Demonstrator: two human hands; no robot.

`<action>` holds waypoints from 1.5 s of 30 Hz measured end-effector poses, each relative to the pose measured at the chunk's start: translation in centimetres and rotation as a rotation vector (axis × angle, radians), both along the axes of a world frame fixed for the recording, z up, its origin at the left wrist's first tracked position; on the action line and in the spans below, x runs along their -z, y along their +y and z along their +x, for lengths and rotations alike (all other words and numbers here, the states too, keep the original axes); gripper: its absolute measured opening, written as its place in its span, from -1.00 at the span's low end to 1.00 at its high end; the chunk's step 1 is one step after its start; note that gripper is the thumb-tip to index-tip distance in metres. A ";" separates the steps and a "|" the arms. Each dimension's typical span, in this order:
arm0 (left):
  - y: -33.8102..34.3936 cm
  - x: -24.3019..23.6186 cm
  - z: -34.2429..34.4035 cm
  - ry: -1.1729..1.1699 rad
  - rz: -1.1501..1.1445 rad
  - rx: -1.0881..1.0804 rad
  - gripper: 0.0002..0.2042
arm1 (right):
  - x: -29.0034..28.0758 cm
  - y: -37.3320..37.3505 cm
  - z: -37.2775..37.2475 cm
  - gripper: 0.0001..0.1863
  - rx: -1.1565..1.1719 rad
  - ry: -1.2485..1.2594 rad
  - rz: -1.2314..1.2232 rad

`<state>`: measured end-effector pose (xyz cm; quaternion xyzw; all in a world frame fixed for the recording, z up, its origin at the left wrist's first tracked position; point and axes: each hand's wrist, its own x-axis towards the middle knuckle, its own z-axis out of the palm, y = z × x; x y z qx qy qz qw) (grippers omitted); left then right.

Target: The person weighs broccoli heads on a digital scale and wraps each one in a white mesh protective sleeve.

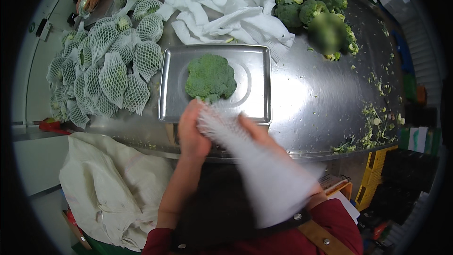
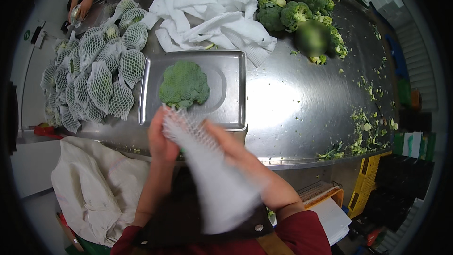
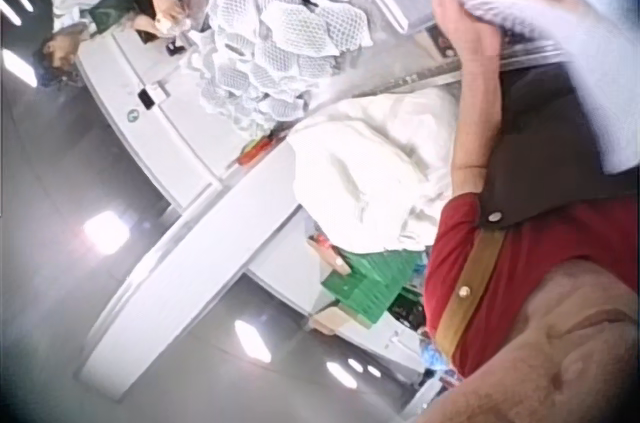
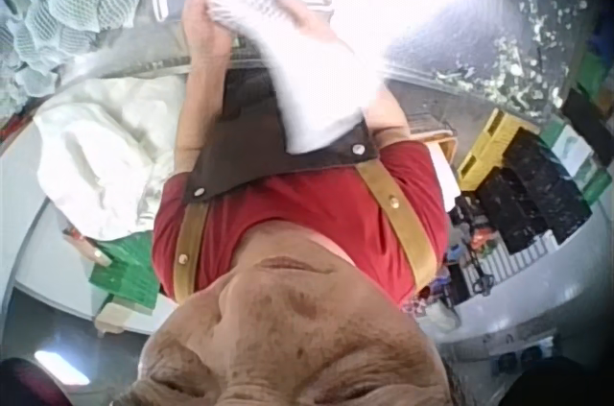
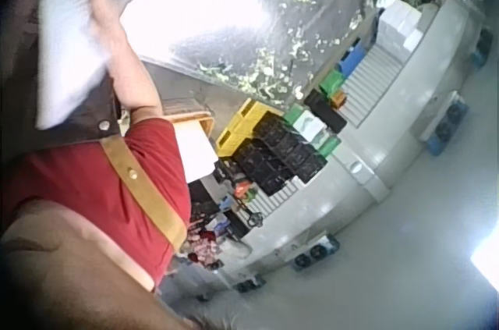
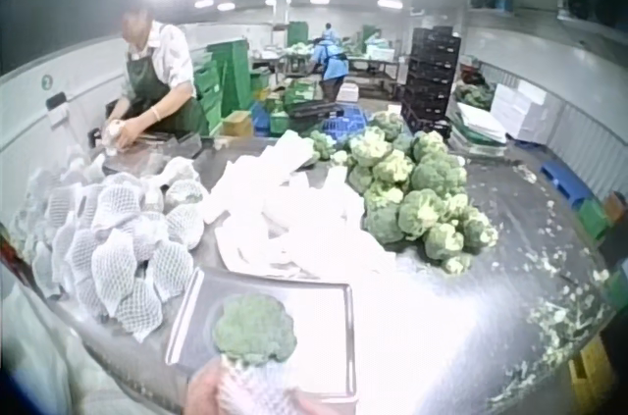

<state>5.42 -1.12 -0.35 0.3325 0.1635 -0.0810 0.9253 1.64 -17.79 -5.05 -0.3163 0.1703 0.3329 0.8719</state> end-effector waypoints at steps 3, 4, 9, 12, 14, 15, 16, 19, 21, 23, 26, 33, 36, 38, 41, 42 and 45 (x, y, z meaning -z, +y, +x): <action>3.0 1.1 -1.2 0.225 -0.245 0.222 -0.80 | -1.5 -1.1 1.2 -0.59 -0.079 -0.104 0.055; 2.8 1.3 -2.9 0.327 -0.118 0.268 -0.78 | -1.9 -1.5 1.6 -0.60 -0.114 -0.137 0.074; 3.5 0.5 -5.3 0.218 0.552 0.705 -0.79 | 0.0 -2.6 3.1 -0.66 -0.086 -0.062 0.134; 5.3 0.7 -0.6 -0.099 1.164 0.240 -0.85 | 0.0 -2.1 3.7 -0.67 -0.001 -0.201 -0.283; 5.2 -0.3 2.5 -0.349 1.577 0.109 -0.69 | 0.1 -1.2 5.0 -0.66 0.125 -0.337 -0.654; 4.2 -1.6 4.4 -0.363 1.728 0.090 -0.66 | 0.9 -0.8 5.5 -0.61 0.187 -0.353 -0.721; 4.1 -1.9 5.9 -0.370 1.719 0.054 -0.65 | 1.1 0.2 6.1 -0.61 0.213 -0.361 -0.810; 5.0 0.6 10.5 -0.385 1.488 0.074 -0.61 | 0.4 1.8 8.0 -0.59 0.219 -0.385 -0.991; 7.1 5.2 12.5 -0.353 1.099 0.236 -0.61 | 0.6 2.3 8.8 -0.61 0.257 -0.383 -0.794; 7.2 5.4 12.3 -0.323 0.872 0.204 -0.61 | 0.2 2.6 9.3 -0.68 0.425 -0.400 -0.613; 6.9 4.6 9.5 -0.441 0.319 0.141 -0.54 | -4.2 0.9 7.7 -0.74 0.454 -0.821 -0.876; 3.9 -1.0 3.8 -0.426 -0.097 0.456 -0.41 | -11.7 -1.7 4.4 -0.70 -0.376 -0.795 -0.377; 4.2 1.5 -0.8 -0.205 -0.165 0.507 -0.43 | -10.8 -1.4 4.3 -0.59 -0.391 -0.533 -0.049; 4.0 1.9 -2.5 -0.108 -0.172 0.453 -0.43 | -10.6 -0.7 3.7 -0.47 -0.207 -0.297 0.153; 2.7 1.9 -2.0 -0.079 -0.167 0.318 -0.45 | -7.2 0.5 3.5 -0.46 0.040 0.055 0.403; 2.1 2.3 -1.3 -0.079 -0.173 0.290 -0.45 | -6.3 0.7 3.4 -0.47 0.118 0.166 0.472; 1.6 2.2 0.6 -0.089 -0.141 0.147 -0.46 | -4.3 2.8 2.3 -0.55 0.070 0.210 0.527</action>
